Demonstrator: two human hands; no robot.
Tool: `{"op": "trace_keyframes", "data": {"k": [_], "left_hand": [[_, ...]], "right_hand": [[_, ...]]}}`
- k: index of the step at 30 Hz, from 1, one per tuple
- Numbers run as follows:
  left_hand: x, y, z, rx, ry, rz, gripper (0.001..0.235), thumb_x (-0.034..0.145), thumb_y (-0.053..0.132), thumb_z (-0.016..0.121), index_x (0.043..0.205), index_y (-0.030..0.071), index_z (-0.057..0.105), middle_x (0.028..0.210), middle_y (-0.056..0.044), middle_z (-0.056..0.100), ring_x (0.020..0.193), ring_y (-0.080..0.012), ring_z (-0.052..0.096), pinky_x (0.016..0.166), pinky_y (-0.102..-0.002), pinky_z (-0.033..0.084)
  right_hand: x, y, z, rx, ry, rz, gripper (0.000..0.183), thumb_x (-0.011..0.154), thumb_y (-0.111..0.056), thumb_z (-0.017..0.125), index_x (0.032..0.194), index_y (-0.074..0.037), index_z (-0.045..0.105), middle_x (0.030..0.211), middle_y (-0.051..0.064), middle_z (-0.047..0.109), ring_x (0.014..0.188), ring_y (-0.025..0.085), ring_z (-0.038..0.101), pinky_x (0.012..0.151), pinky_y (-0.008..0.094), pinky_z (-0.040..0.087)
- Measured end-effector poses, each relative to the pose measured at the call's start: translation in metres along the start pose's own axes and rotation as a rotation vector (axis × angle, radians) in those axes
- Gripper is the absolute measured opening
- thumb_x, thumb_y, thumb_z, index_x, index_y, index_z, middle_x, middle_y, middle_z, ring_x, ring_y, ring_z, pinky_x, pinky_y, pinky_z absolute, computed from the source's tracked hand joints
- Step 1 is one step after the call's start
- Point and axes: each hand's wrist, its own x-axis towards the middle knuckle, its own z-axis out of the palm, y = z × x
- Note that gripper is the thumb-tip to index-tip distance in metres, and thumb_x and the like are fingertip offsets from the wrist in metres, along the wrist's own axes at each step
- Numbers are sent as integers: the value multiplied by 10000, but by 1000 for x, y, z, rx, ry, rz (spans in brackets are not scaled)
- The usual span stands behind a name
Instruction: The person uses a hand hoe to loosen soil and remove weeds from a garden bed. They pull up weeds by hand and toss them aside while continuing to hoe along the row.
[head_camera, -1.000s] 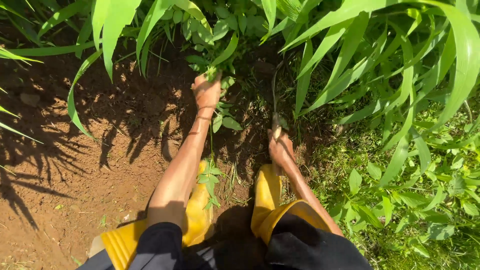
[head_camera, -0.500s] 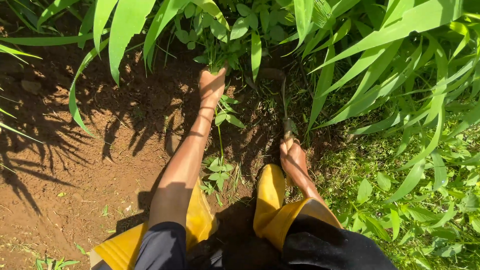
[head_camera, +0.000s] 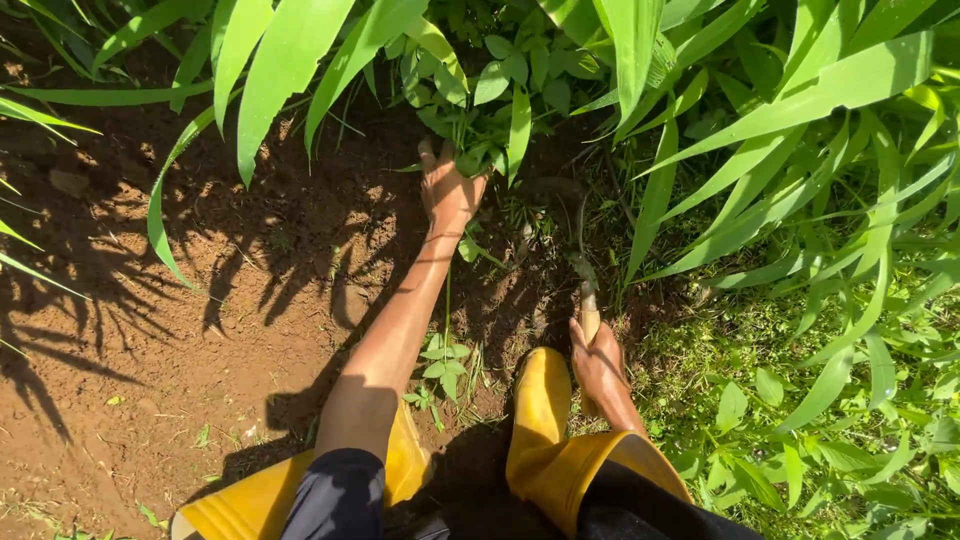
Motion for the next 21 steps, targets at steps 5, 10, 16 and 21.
{"op": "trace_keyframes", "data": {"k": [5,10,16,21], "left_hand": [[-2,68,-16,52,95,336,600,951,212,711,1483,65,475,1573,-258,322,1394,-528,412,1091,-640,480],[94,17,72,317,-11,221,783,910,546,618,1546,165,366,1501,-154,480,1310,-384,554,1041,-520,526],[36,5,93,349,72,325,713,833,493,686,1406,117,492,1215,-197,655,1030,-391,706,810,-513,606],[19,34,61,191,-178,256,295,867,265,677,1010,7,676,848,-199,722,788,-381,741,526,-412,604]], "right_hand": [[11,-28,-4,96,151,-116,415,1088,-391,511,918,-14,556,649,118,576,521,227,579,477,330,504],[74,-64,6,-108,349,-271,314,1103,-230,510,1046,79,521,699,200,644,523,238,623,490,311,520],[140,-65,-3,-441,553,-716,267,1081,-258,502,1098,-11,602,703,180,615,465,198,605,384,266,479],[215,22,83,-407,505,-424,532,1057,-504,479,911,-23,656,730,216,689,660,299,749,530,394,585]]}}
